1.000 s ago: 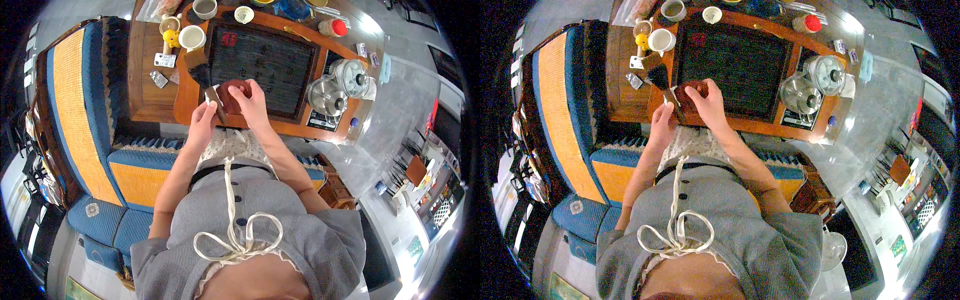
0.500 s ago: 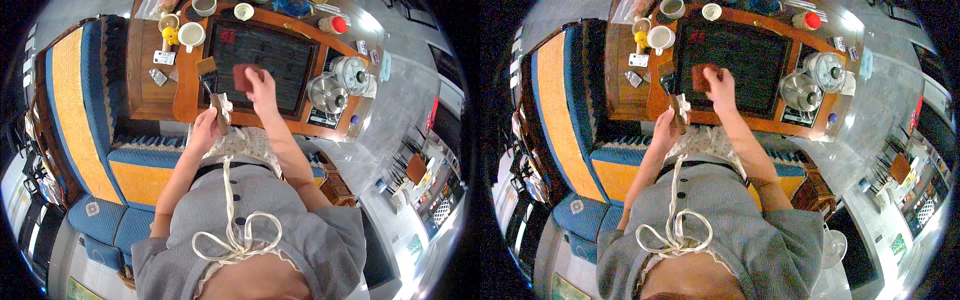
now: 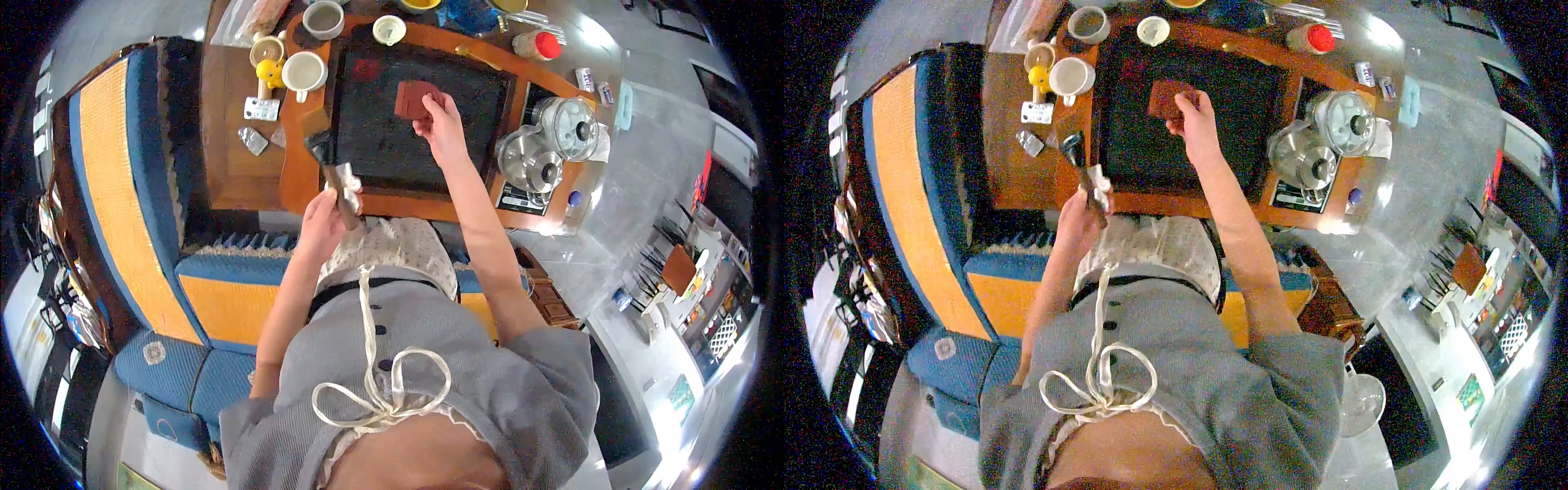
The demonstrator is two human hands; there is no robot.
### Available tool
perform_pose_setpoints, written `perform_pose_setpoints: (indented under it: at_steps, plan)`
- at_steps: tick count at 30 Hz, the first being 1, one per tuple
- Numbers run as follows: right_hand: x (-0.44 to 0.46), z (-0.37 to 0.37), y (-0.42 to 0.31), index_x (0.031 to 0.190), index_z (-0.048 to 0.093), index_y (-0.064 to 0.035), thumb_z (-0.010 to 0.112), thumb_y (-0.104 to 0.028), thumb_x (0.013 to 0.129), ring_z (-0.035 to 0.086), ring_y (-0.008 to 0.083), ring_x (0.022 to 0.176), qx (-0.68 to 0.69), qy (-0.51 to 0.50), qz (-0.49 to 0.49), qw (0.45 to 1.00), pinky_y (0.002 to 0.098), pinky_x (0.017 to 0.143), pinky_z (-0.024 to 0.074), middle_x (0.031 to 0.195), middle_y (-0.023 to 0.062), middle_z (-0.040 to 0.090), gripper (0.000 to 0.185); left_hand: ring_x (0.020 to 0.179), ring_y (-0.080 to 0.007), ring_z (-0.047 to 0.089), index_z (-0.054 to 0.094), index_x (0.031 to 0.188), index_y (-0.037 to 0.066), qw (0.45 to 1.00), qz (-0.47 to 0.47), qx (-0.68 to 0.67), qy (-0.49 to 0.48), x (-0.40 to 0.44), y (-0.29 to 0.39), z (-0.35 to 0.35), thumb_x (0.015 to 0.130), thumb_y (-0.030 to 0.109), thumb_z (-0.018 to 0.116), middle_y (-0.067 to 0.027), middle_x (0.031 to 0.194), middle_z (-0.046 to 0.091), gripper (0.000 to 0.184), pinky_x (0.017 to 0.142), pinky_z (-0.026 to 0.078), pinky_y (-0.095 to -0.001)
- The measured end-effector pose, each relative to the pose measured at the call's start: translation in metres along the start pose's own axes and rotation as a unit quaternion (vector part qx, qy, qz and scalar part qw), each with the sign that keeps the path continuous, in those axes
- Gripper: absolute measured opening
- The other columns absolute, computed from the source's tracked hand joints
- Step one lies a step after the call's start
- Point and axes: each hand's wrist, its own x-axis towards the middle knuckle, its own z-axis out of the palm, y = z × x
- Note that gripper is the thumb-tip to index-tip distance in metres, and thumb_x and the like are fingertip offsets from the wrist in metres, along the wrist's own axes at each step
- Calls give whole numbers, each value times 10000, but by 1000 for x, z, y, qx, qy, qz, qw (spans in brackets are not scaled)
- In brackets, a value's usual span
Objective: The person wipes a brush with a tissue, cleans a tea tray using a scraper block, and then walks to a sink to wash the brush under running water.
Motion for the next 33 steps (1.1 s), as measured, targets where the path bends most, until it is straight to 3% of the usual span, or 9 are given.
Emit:
perform_pose_setpoints:
  at_steps: [4, 7, 10, 11, 16, 18, 23, 26, 33]
  plan:
    - [84, -34, 2, 976, 413, -42, 499, -111, 795, 555, 191, 491, -49, 26, -60, 997, 230, 375, 421, 790, 106, 542, 211, 801, -163, 504, 453, 1058, -13, 999, 9, -2, 49, -7, 10, -1, 887, 207, 347, -87, 950, 527, 299, 728, 404, -292]
    - [117, -33, -15, 968, 442, -38, 506, -101, 793, 570, 213, 534, -8, 53, -34, 998, 236, 411, 442, 836, 106, 558, 196, 800, -160, 501, 448, 1073, -4, 997, 18, -12, 77, -6, 14, -24, 890, 201, 341, -88, 940, 526, 295, 728, 401, -297]
    - [122, -19, -26, 973, 454, -46, 522, -105, 786, 583, 223, 605, 61, -56, -12, 996, 240, 459, 460, 866, 101, 560, 207, 799, -157, 503, 448, 1072, -7, 994, 45, -7, 103, 3, 21, -28, 890, 198, 339, -85, 945, 526, 295, 731, 402, -294]
    - [124, -19, -24, 980, 455, -56, 539, -115, 782, 569, 203, 612, 94, -143, 37, 984, 242, 484, 462, 888, 91, 552, 223, 843, -159, 512, 445, 1075, -12, 994, 41, -10, 102, 7, 23, -29, 890, 208, 347, -82, 966, 527, 303, 753, 402, -285]
    - [46, 31, -4, 951, 475, -54, 537, -123, 791, 473, 131, 537, 148, -198, 184, 951, 203, 452, 427, 796, 59, 538, 186, 923, -157, 511, 443, 1083, -1, 988, 54, 38, 137, 43, 38, 3, 881, 229, 384, -65, 982, 532, 311, 788, 397, -275]
    - [18, 40, 11, 920, 489, -34, 539, -140, 793, 458, 110, 518, 207, -246, 225, 920, 193, 422, 404, 754, 58, 530, 173, 888, -168, 518, 466, 1045, 20, 994, 43, 15, 103, 51, 39, 13, 873, 247, 389, -58, 969, 545, 294, 778, 401, -306]
    - [-16, 49, 26, 913, 510, -39, 553, -165, 786, 484, 94, 473, 125, -182, 249, 943, 192, 387, 383, 692, 22, 550, 184, 858, -168, 529, 485, 1002, 29, 997, 46, -41, 52, 60, 27, 24, 868, 217, 405, -63, 926, 558, 245, 774, 407, -309]
    - [-20, 44, 29, 900, 508, -34, 560, -169, 781, 485, 95, 488, 101, -193, 203, 955, 194, 397, 385, 702, 27, 547, 187, 788, -93, 507, 518, 962, 51, 994, 47, -50, 89, 58, 23, 28, 868, 183, 423, -11, 868, 551, 189, 715, 397, -246]
    - [-22, 29, 7, 920, 485, -25, 525, -150, 801, 463, 83, 523, -39, -225, 114, 967, 196, 437, 366, 724, 19, 522, 177, 818, -91, 515, 508, 995, 20, 1000, 0, -11, 19, 42, 25, 26, 873, 157, 406, -21, 901, 555, 210, 746, 406, -241]
